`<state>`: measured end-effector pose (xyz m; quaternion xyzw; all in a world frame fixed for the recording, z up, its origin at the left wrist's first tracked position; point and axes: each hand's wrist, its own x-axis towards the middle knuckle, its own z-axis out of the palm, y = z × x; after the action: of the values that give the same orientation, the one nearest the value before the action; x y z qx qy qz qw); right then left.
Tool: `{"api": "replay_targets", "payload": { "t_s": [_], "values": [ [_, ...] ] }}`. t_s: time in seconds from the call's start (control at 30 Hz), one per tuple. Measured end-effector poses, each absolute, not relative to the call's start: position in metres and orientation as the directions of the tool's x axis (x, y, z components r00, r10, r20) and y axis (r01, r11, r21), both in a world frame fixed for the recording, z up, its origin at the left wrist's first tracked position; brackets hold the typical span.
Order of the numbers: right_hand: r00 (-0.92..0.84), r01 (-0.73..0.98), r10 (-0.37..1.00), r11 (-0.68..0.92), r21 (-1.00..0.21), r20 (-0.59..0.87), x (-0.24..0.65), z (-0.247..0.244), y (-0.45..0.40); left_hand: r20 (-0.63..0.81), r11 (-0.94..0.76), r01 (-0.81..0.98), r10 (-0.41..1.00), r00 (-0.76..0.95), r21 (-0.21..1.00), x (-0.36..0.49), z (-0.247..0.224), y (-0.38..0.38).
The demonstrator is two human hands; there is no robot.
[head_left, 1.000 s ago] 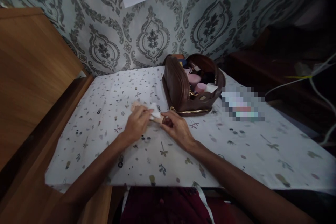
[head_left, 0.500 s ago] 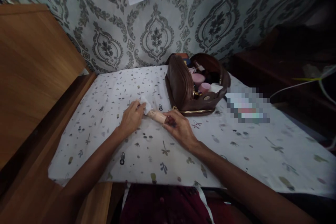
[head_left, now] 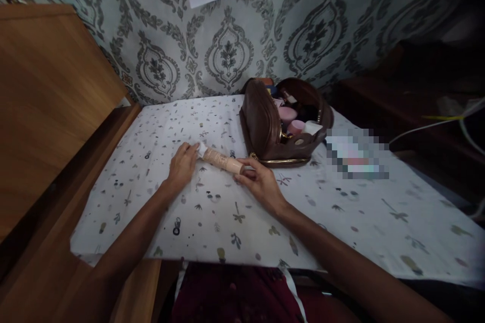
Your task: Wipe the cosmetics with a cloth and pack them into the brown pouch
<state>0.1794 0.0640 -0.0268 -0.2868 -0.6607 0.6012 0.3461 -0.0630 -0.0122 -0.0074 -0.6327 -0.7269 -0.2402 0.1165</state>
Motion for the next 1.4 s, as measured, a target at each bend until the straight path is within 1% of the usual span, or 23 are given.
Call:
{"api": "replay_targets", "payload": {
  "t_s": [0.1, 0.17, 0.23, 0.3, 0.4, 0.47, 0.57, 0.7, 0.83, 0.97, 1.07, 1.23, 1.3, 1.4],
  "values": [
    [-0.599, -0.073, 0.791, 0.100, -0.992, 0.124, 0.177, -0.027, 0.065, 0.566, -0.078, 0.982, 0.823, -0.035, 0.175, -0.044, 0.004, -0.017],
    [-0.586, -0.082, 0.792, 0.149, -0.985, 0.169, 0.176, -0.027, 0.065, 0.594, -0.212, 0.972, 0.797, 0.111, 0.104, -0.024, 0.011, -0.019],
    [-0.546, -0.086, 0.805, 0.220, -0.972, 0.231, 0.176, -0.027, 0.065, 0.581, -0.307, 0.952, 0.773, 0.255, -0.009, -0.003, 0.015, -0.021],
    [-0.509, -0.079, 0.813, 0.282, -0.956, 0.282, 0.175, -0.028, 0.065, 0.543, -0.352, 0.928, 0.759, 0.359, -0.122, 0.015, 0.016, -0.022],
    [-0.495, -0.067, 0.817, 0.304, -0.950, 0.297, 0.176, -0.028, 0.065, 0.502, -0.346, 0.909, 0.758, 0.417, -0.232, 0.025, 0.015, -0.022],
    [-0.503, -0.079, 0.820, 0.271, -0.959, 0.273, 0.176, -0.028, 0.065, 0.494, -0.308, 0.916, 0.773, 0.399, -0.258, 0.021, 0.014, -0.022],
    [-0.531, -0.105, 0.813, 0.217, -0.970, 0.239, 0.176, -0.030, 0.065, 0.489, -0.223, 0.942, 0.811, 0.322, -0.251, 0.003, 0.012, -0.023],
    [-0.558, -0.059, 0.797, 0.241, -0.969, 0.232, 0.177, -0.030, 0.065, 0.458, -0.077, 0.974, 0.873, 0.169, -0.212, -0.029, 0.009, -0.027],
    [-0.581, -0.050, 0.777, 0.263, -0.964, 0.242, 0.179, -0.031, 0.066, 0.409, 0.078, 0.988, 0.913, -0.017, -0.132, -0.056, 0.007, -0.035],
    [-0.577, -0.064, 0.774, 0.277, -0.959, 0.262, 0.179, -0.029, 0.065, 0.405, 0.148, 0.989, 0.905, -0.129, -0.015, -0.067, 0.008, -0.039],
    [-0.581, -0.048, 0.775, 0.274, -0.961, 0.250, 0.180, -0.028, 0.064, 0.406, 0.164, 0.986, 0.903, -0.142, -0.020, -0.066, 0.008, -0.040],
    [-0.563, -0.089, 0.803, 0.176, -0.980, 0.196, 0.179, -0.030, 0.064, 0.406, 0.152, 0.987, 0.906, -0.117, -0.056, -0.059, 0.009, -0.040],
    [-0.565, -0.090, 0.805, 0.161, -0.983, 0.184, 0.178, -0.032, 0.066, 0.416, 0.126, 0.991, 0.905, -0.095, -0.049, -0.057, 0.009, -0.040],
    [-0.577, -0.077, 0.798, 0.159, -0.984, 0.175, 0.179, -0.034, 0.067, 0.441, 0.089, 0.996, 0.894, -0.077, -0.007, -0.055, 0.009, -0.040]
  ]
}}
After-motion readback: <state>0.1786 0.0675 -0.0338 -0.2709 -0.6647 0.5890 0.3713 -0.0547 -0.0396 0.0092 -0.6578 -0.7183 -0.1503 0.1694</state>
